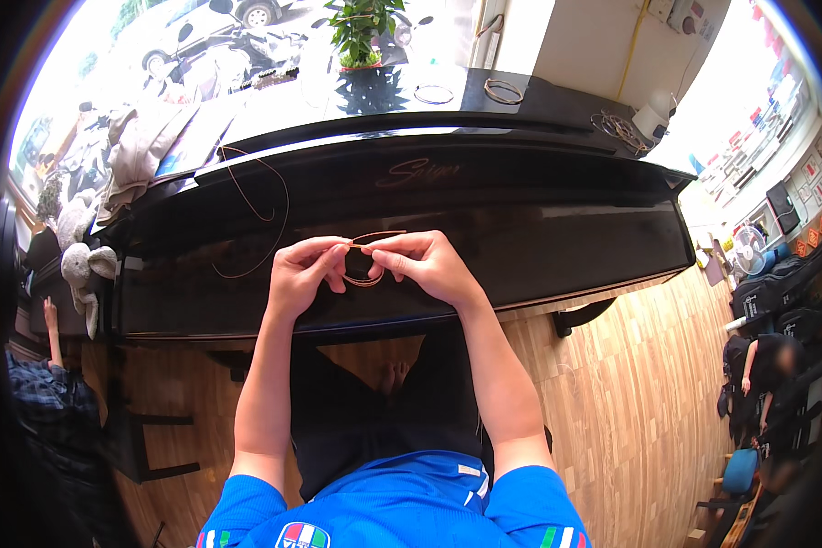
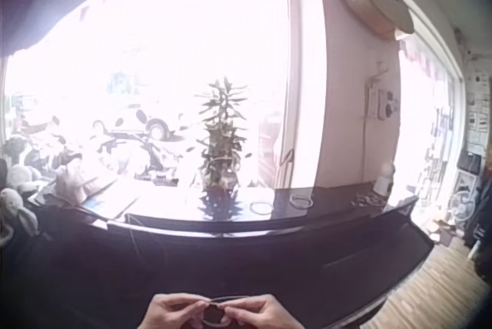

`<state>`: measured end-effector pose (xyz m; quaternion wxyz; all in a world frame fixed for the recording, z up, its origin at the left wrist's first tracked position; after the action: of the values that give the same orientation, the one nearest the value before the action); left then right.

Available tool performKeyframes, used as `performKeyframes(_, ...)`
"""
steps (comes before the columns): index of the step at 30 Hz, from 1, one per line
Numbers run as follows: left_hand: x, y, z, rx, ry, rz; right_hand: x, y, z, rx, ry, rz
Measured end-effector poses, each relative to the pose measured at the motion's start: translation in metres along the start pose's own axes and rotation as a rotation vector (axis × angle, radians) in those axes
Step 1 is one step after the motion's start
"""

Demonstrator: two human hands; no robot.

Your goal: The person manipulates a thin copper wire by hand, bending it into loops and circular shapes. They repeatedly pick up the wire, form a loop, and place it on the piano surface, occasionally adjusting the shape.

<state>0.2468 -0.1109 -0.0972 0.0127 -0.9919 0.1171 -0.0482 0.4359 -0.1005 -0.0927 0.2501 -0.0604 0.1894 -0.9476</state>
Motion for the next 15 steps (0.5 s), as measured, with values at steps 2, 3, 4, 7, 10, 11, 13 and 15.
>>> performKeyframes(2, 0.001, 0.000, 0.000, 0.005, -0.021, 0.001, 0.000, 0.000, 0.000, -0.015, 0.005, -0.055)
performKeyframes(3, 0.002, 0.000, 0.000, 0.007, -0.032, 0.001, 0.000, 0.000, 0.000, 0.001, -0.005, -0.058)
performKeyframes(4, 0.002, 0.000, 0.000, 0.010, -0.046, 0.008, 0.000, 0.000, 0.001, 0.017, -0.017, -0.061)
performKeyframes(7, 0.003, 0.001, 0.000, 0.034, -0.089, 0.045, -0.001, -0.001, -0.003, 0.061, -0.126, -0.037)
performKeyframes(10, 0.006, 0.001, 0.000, 0.077, -0.130, 0.098, -0.004, -0.001, -0.011, 0.041, -0.205, 0.022)
performKeyframes(11, 0.007, 0.000, 0.000, 0.084, -0.139, 0.105, -0.004, -0.001, -0.012, 0.024, -0.221, 0.044)
performKeyframes(13, 0.007, 0.000, 0.000, 0.094, -0.156, 0.107, -0.002, 0.001, -0.010, 0.039, -0.149, 0.063)
performKeyframes(15, 0.006, 0.001, -0.001, 0.098, -0.172, 0.097, 0.001, 0.002, -0.005, 0.050, -0.092, 0.061)
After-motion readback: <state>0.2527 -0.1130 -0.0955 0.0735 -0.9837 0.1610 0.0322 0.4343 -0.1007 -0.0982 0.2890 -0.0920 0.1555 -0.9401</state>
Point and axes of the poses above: each hand's wrist, its own y-axis away from the middle knuckle, its own x-axis out of the palm, z = x × y, the point moved 6 cm from there along -y, towards the middle knuckle, and after that the axes turned 12 degrees about -x, right-handed, at the moved point
